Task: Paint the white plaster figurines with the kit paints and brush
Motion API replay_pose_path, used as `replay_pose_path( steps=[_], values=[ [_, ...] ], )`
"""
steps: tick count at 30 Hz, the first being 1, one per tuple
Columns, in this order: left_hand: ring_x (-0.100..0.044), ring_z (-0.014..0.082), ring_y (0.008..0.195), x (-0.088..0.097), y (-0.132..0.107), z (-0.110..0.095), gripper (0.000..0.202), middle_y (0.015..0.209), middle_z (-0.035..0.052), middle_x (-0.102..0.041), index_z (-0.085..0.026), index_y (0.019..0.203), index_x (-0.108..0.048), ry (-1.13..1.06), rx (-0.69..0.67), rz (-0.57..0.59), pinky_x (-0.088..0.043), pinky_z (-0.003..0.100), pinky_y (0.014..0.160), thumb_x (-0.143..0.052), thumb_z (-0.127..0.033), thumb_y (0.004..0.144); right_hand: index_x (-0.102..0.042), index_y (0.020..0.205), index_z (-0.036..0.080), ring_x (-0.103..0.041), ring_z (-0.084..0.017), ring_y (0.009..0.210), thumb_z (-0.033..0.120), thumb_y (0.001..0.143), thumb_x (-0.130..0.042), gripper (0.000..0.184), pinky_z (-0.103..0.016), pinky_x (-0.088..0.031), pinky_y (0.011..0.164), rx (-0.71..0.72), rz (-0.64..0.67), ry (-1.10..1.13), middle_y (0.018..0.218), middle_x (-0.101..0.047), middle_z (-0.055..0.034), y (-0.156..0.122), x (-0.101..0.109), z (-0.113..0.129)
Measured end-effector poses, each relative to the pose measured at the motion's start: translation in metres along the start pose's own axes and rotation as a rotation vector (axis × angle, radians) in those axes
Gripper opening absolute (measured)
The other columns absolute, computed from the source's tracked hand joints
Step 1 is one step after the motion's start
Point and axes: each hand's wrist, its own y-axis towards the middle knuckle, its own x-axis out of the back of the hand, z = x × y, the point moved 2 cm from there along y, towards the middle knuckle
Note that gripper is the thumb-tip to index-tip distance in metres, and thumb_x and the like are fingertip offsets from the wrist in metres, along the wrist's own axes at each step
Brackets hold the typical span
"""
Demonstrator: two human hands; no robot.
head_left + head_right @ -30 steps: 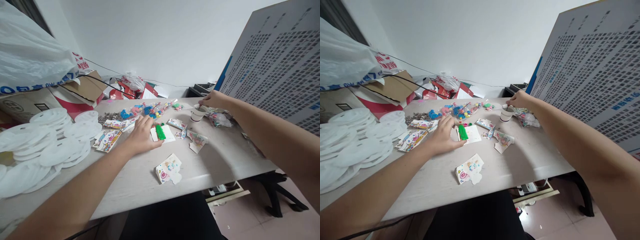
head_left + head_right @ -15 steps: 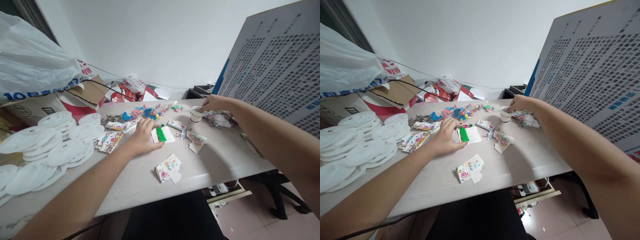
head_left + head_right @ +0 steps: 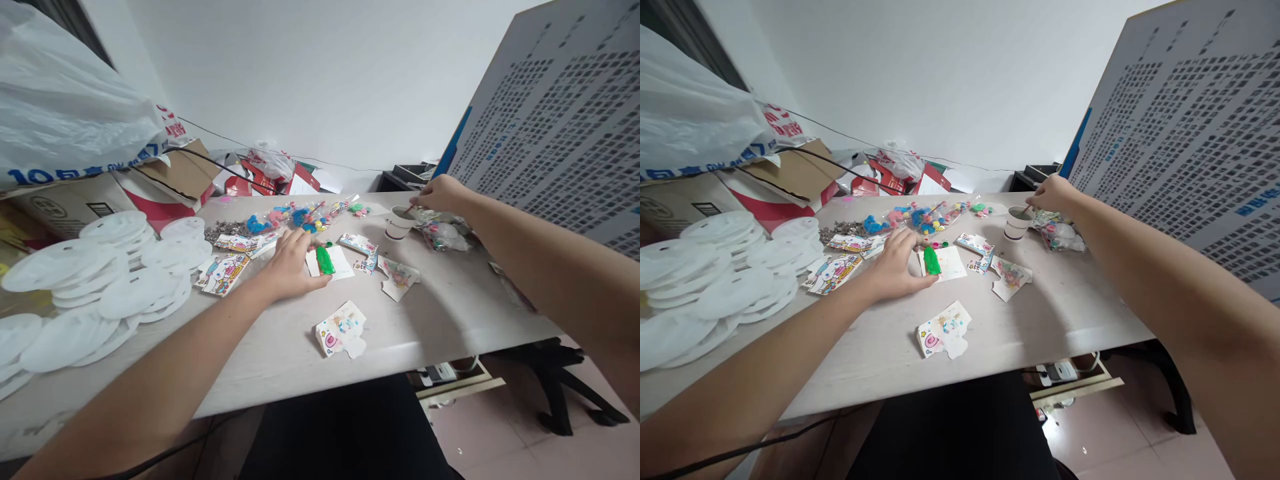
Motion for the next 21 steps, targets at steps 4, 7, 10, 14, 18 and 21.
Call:
replay_pose_path(
  steps=[4, 7, 10, 14, 18, 21],
  values=[
    [-0.049, 0.0286, 0.106, -0.003, 0.0, 0.003, 0.051, 0.105, 0.0079, -0.054, -0.02, 0.105, -0.054, 0.007, 0.021, 0.009, -0.043, 0.046, 0.097, -0.076, -0.047, 0.068, -0.071, 0.075, 0.007, -0.04, -0.01, 0.061, 0.041, 0.082, -0.069, 0.035, -0.033, -0.032, 0.063, -0.001, 0.047, 0.035, 0.057, -0.053, -0.0018, -0.003, 0.0, -0.003],
    [-0.05, 0.0287, 0.106, -0.004, 0.001, 0.004, 0.052, 0.107, 0.0081, -0.054, -0.02, 0.106, -0.054, 0.014, 0.026, 0.019, -0.042, 0.046, 0.098, -0.076, -0.048, 0.068, -0.073, 0.079, 0.009, -0.042, -0.01, 0.061, 0.039, 0.083, -0.069, 0.031, -0.032, -0.034, 0.063, 0.012, 0.058, 0.059, 0.06, -0.054, -0.0021, -0.004, -0.001, -0.002],
    [-0.05, 0.029, 0.108, -0.004, 0.001, 0.004, 0.053, 0.108, 0.0084, -0.055, -0.019, 0.106, -0.054, 0.015, 0.024, 0.019, -0.041, 0.047, 0.099, -0.075, -0.049, 0.068, -0.073, 0.08, 0.009, -0.044, -0.01, 0.062, 0.036, 0.082, -0.07, 0.027, -0.03, -0.034, 0.062, 0.007, 0.051, 0.068, 0.062, -0.057, -0.0026, -0.004, -0.002, 0.001],
    [-0.05, 0.0286, 0.107, -0.003, 0.0, 0.004, 0.051, 0.107, 0.0072, -0.054, -0.021, 0.105, -0.053, 0.004, 0.025, 0.021, -0.041, 0.047, 0.099, -0.076, -0.048, 0.068, -0.073, 0.077, 0.006, -0.043, -0.009, 0.061, 0.035, 0.082, -0.069, 0.03, -0.031, -0.033, 0.061, -0.025, -0.072, 0.05, 0.062, -0.058, -0.0037, -0.017, 0.011, 0.009],
    [-0.05, 0.0286, 0.106, 0.0, 0.0, 0.005, 0.05, 0.104, 0.0066, -0.053, -0.021, 0.105, -0.053, 0.012, 0.026, 0.015, -0.041, 0.048, 0.098, -0.075, -0.048, 0.069, -0.07, 0.071, 0.006, -0.037, -0.009, 0.057, 0.041, 0.084, -0.064, 0.038, -0.033, -0.03, 0.058, -0.066, -0.263, 0.032, 0.052, -0.05, -0.0025, -0.059, 0.037, 0.013],
    [-0.05, 0.0291, 0.107, -0.001, 0.001, 0.006, 0.05, 0.104, 0.0063, -0.053, -0.022, 0.104, -0.052, 0.021, 0.02, 0.017, -0.041, 0.048, 0.098, -0.076, -0.049, 0.069, -0.067, 0.063, 0.014, -0.033, -0.009, 0.044, 0.051, 0.08, -0.067, 0.041, -0.031, -0.027, 0.051, -0.103, -0.256, 0.105, 0.041, -0.04, 0.001, -0.099, 0.029, 0.007]
  ],
)
